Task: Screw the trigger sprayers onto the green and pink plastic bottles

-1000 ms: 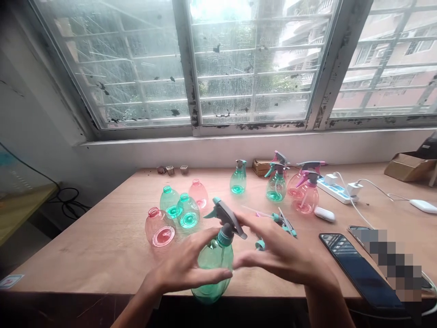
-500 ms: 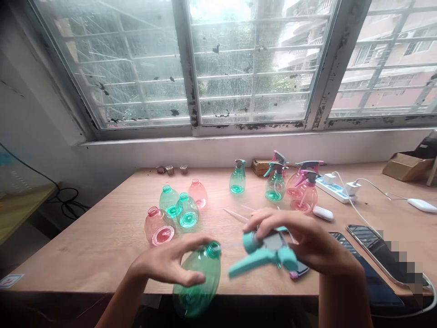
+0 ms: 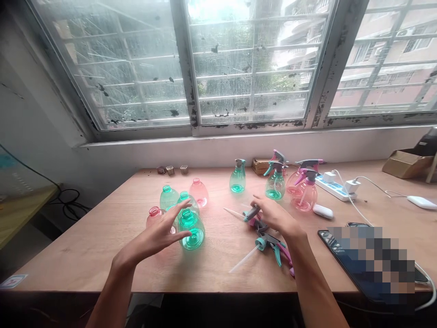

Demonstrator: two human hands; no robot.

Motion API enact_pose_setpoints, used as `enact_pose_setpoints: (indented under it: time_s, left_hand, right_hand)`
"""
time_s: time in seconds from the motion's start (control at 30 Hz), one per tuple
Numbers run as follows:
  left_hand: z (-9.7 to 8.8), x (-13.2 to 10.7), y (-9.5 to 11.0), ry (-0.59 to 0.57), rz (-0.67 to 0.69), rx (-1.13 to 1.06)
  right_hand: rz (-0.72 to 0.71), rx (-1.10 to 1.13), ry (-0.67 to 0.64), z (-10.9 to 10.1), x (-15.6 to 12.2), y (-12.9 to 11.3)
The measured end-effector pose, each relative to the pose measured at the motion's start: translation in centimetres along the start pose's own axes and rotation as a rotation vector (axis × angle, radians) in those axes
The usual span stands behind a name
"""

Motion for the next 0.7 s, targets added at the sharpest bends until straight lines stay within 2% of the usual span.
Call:
enact_pose_setpoints:
  time_s: [0.07, 0.13, 0.2, 0.3, 0.4, 0.5, 0.57, 0.7]
  left_hand:
    - [-0.3, -0.4, 0.0, 0.000, -0.008, 0.030]
    - [-0.7, -0.9, 0.0, -0.003, -0.015, 0.059]
    - [-1.0, -1.4, -0.1, 0.000, -0.016, 0.086]
    - [-1.2, -1.9, -0.2, 0.024, -0.024, 0.134]
    - [-1.1, -2.5, 0.2, 0.042, -0.007, 0.207]
    - [-1.0, -3.0, 1.8, 0.070, 0.102, 0.246]
    - [-0.9, -3.0, 3.2, 0.088, 0.174, 0.236]
    - [0.3, -1.5, 5.8, 0.113, 0.310, 0.211]
  right_hand:
    - [-0.011, -0.026, -0.017, -0.1, -0.5, 0.4]
    - [-0.005, -0.058, 0.017, -1.2, -0.8, 0.7]
    - [0.038, -0.104, 0.133, -3.2, -0.4, 1.1]
    - [0.186, -0.194, 0.391, -6.9, 1.6, 1.9]
    - [0.335, -0.273, 0.466, -9.0, 4.5, 3.1]
    - [0.435, -0.326, 0.464, -9.4, 6.5, 3.9]
    - [0.438, -0.358, 0.479, -9.2, 6.7, 3.7]
    - [0.336, -0.399, 0.580, -8.7, 4.2, 0.6]
Point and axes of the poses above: each hand's wrist, its own x-axis towards the middle knuckle, its own z-axis out of the palm, y = z × x, the point moved 3 cm from there along x, towards the middle knuckle, and after that the axes turned 14 degrees about -y, right-handed, at the moved point
